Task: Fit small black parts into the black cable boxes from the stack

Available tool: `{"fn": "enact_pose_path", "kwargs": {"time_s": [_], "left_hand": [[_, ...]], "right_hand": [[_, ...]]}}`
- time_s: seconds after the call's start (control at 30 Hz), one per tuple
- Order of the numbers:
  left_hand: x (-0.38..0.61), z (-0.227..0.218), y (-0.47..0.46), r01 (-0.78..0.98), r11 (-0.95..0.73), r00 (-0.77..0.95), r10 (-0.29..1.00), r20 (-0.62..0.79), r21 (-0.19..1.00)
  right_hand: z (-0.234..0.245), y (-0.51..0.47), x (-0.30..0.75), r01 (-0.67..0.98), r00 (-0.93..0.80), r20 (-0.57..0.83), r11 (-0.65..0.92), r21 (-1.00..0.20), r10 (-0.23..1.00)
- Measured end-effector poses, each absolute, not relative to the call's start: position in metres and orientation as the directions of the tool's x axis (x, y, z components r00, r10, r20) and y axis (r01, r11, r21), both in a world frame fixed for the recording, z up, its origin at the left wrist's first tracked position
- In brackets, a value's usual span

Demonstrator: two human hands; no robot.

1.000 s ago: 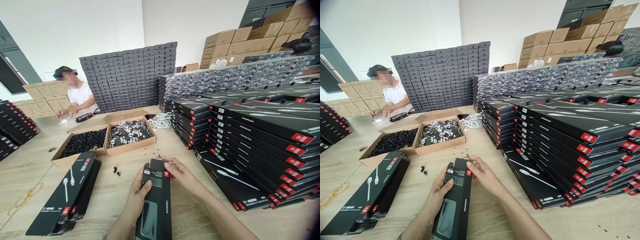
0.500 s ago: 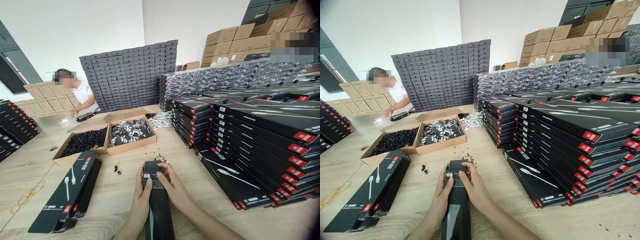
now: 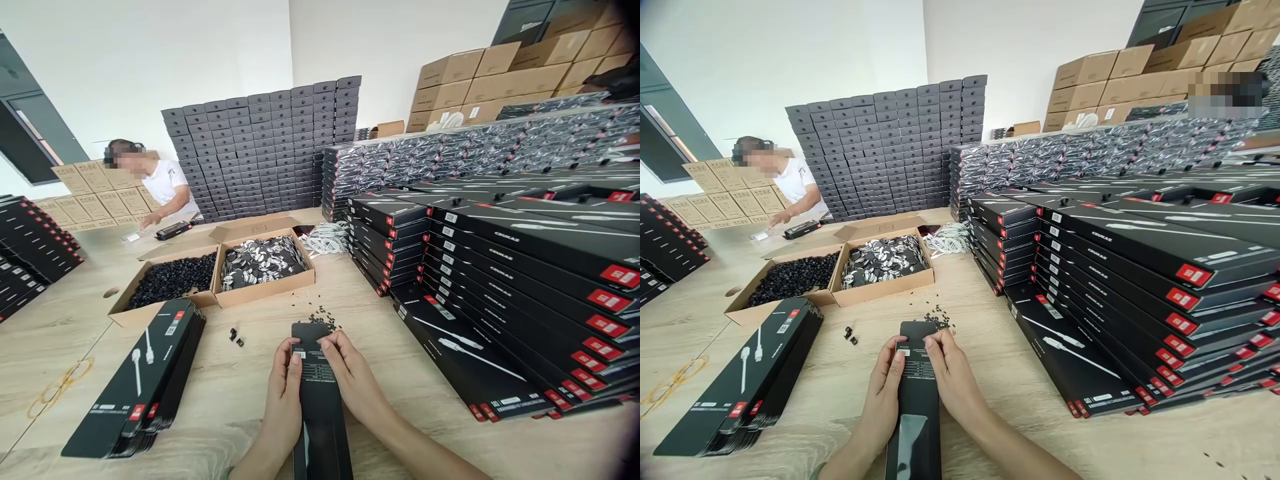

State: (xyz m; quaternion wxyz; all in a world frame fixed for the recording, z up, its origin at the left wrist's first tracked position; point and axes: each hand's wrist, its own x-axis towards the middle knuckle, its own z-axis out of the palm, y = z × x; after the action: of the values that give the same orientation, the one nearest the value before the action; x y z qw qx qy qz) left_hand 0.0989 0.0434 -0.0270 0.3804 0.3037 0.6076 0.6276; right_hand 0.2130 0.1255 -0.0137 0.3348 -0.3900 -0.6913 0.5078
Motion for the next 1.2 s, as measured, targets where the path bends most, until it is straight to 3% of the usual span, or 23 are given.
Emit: {"fn": "enact_pose_path", "kwargs": {"time_s": [0.27,0.43,0.57,0.63,0.73,0.87,1.03,1.2], "left_hand": [[0.101,-0.030,0.046,-0.161,0.025,-0.496,0.862,-0.103,0.987],[0.102,-0.027,0.045,-0.130,0.061,-0.432,0.895,-0.112,0.990],[0.100,-0.024,0.045,-0.107,0.031,-0.406,0.911,-0.072,0.994],[0.100,-0.022,0.045,-0.106,0.009,-0.400,0.915,-0.051,0.994],[0.102,-0.018,0.042,-0.172,0.039,-0.307,0.947,-0.091,0.984],[0.105,-0.017,0.039,-0.189,0.045,-0.242,0.966,-0.091,0.981],[0.104,-0.020,0.039,-0.180,0.051,-0.252,0.963,-0.096,0.982],[0.103,-0.019,0.040,-0.151,0.056,-0.256,0.962,-0.094,0.987]], "right_hand": [[-0.021,0.130,0.213,0.108,-0.505,-0.030,0.029,-0.994,0.863],[-0.012,0.136,0.217,0.019,-0.445,-0.141,-0.148,-0.989,0.885],[0.003,0.140,0.222,0.035,-0.623,0.014,0.046,-0.998,0.782],[0.007,0.142,0.224,0.017,-0.625,0.051,0.079,-0.997,0.779],[0.007,0.145,0.226,-0.006,-0.555,-0.116,-0.144,-0.990,0.824],[0.008,0.149,0.232,0.062,-0.656,-0.309,-0.359,-0.931,0.688],[0.012,0.155,0.241,0.151,-0.805,-0.261,-0.242,-0.958,0.533],[0.004,0.157,0.238,0.105,-0.816,-0.183,-0.171,-0.980,0.548]]}}
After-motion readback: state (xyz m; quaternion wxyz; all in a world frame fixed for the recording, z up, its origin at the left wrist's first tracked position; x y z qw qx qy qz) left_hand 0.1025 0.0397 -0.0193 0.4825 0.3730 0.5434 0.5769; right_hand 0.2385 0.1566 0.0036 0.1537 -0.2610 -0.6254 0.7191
